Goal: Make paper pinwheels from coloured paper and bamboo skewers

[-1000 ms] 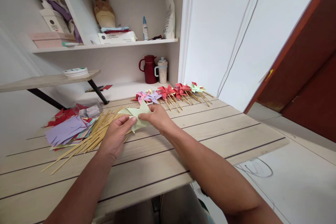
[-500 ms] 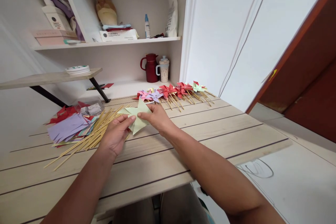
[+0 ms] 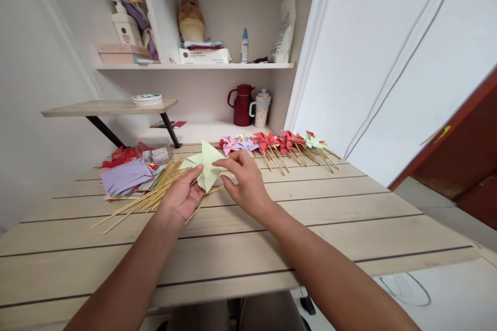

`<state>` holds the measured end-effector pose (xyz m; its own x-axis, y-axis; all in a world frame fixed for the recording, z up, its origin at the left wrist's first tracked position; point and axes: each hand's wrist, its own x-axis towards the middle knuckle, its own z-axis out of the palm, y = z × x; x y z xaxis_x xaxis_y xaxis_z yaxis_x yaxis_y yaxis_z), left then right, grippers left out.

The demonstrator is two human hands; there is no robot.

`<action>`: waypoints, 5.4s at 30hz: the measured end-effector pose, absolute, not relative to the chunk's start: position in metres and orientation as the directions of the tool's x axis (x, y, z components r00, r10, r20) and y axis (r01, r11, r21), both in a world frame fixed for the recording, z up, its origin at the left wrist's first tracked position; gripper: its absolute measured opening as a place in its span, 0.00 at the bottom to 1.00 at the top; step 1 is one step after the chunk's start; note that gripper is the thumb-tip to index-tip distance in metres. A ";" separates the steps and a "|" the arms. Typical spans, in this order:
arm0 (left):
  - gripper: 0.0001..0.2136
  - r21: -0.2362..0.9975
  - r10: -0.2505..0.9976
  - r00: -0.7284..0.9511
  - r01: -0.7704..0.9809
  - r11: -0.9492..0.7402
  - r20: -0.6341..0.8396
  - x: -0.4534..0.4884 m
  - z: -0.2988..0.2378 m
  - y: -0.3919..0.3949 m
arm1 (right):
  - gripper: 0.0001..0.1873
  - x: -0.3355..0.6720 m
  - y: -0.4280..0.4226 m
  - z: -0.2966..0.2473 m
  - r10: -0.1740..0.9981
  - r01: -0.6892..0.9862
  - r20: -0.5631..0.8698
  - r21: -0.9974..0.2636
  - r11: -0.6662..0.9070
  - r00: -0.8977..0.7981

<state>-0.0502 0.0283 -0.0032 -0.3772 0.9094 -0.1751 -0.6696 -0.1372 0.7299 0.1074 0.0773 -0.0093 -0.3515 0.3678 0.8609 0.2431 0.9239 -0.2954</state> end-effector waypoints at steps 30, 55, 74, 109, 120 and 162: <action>0.19 0.834 0.940 -0.342 -0.523 -0.173 -0.019 -0.039 0.000 0.020 | 0.04 0.100 0.081 -0.016 0.452 0.160 0.855 -0.424 0.892 -0.255; 0.10 0.949 0.868 -0.485 -0.210 -0.236 0.109 -0.035 -0.004 0.020 | 0.10 0.102 0.081 -0.009 0.614 0.153 0.761 -0.595 0.789 -0.209; 0.05 0.967 0.864 -0.483 -0.120 -0.224 0.140 -0.033 -0.006 0.021 | 0.07 0.103 0.084 -0.009 0.593 0.179 0.781 -0.566 0.805 -0.197; 0.07 0.606 0.644 -0.274 0.702 -0.374 0.714 -0.037 -0.013 0.023 | 0.05 0.112 0.091 -0.004 0.472 0.394 0.797 -0.323 0.860 -0.377; 0.16 0.717 0.626 -0.427 0.617 -0.325 0.652 -0.036 -0.009 0.024 | 0.08 0.115 0.092 0.004 0.823 0.030 0.467 -0.864 0.502 -0.324; 0.05 0.804 0.913 -0.355 -0.592 -0.053 -0.201 -0.053 -0.007 0.029 | 0.26 0.111 0.085 -0.009 0.771 -0.130 0.488 -0.868 0.480 -0.409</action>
